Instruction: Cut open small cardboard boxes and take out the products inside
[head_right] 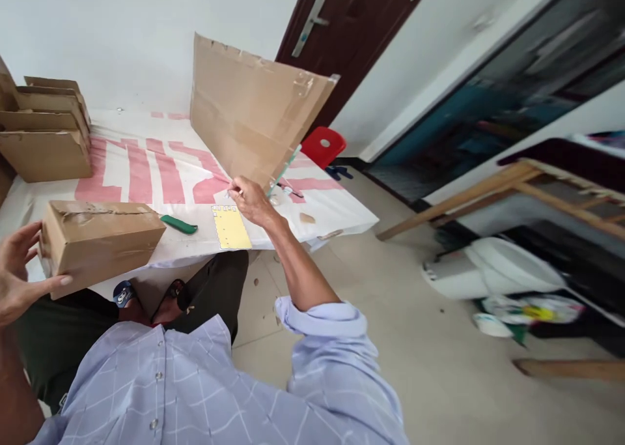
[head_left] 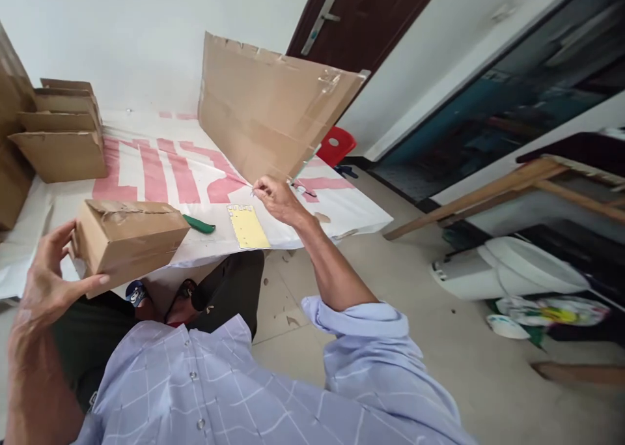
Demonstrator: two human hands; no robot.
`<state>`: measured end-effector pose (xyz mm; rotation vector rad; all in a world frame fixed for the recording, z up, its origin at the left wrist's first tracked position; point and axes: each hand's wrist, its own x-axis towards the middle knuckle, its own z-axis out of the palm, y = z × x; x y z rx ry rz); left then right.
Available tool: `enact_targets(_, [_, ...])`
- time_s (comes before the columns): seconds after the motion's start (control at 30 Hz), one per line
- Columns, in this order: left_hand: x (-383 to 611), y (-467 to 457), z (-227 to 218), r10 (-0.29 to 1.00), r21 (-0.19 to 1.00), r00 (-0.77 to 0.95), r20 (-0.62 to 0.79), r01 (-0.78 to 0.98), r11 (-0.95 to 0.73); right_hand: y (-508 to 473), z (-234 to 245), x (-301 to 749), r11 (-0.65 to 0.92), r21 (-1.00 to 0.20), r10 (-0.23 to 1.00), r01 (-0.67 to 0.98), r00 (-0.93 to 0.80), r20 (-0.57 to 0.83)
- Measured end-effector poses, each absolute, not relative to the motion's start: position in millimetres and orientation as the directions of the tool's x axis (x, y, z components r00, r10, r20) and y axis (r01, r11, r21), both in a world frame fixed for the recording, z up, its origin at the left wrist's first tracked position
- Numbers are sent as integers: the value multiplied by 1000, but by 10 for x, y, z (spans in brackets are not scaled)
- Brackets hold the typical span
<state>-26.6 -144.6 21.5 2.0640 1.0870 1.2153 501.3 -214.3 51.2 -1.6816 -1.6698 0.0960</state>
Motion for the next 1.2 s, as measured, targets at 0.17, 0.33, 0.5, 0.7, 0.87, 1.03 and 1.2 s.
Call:
enact_targets(0.17, [-332, -1343, 164, 849, 837, 270, 454, 198, -511, -2133, -85, 5425, -95, -461, 945, 882, 226, 237])
enact_targets(0.33, [-332, -1276, 201, 867, 865, 242, 436, 154, -478, -1877, -385, 5486, -78, -431, 972, 899, 165, 169])
enact_targets(0.5, [-342, -1269, 197, 873, 868, 229, 431, 162, -470, -1558, -489, 5456, -51, -381, 990, 923, 96, 99])
enact_targets(0.7, [-314, -1312, 218, 877, 862, 216, 430, 190, -470, -1379, -505, 5449, -75, -310, 996, 948, 85, 17])
enact_targets(0.87, [-311, -1316, 225, 879, 868, 231, 418, 185, -462, -1356, -528, 5439, -99, -267, 995, 959, 94, -33])
enact_targets(1.03, [-297, -1338, 239, 892, 878, 214, 398, 194, -438, -1361, -556, 5454, -122, -243, 992, 962, 110, -64])
enact_targets(1.2, [-294, -1353, 264, 895, 882, 211, 394, 187, -432, -1333, -573, 5464, -137, -224, 990, 965, 126, -64])
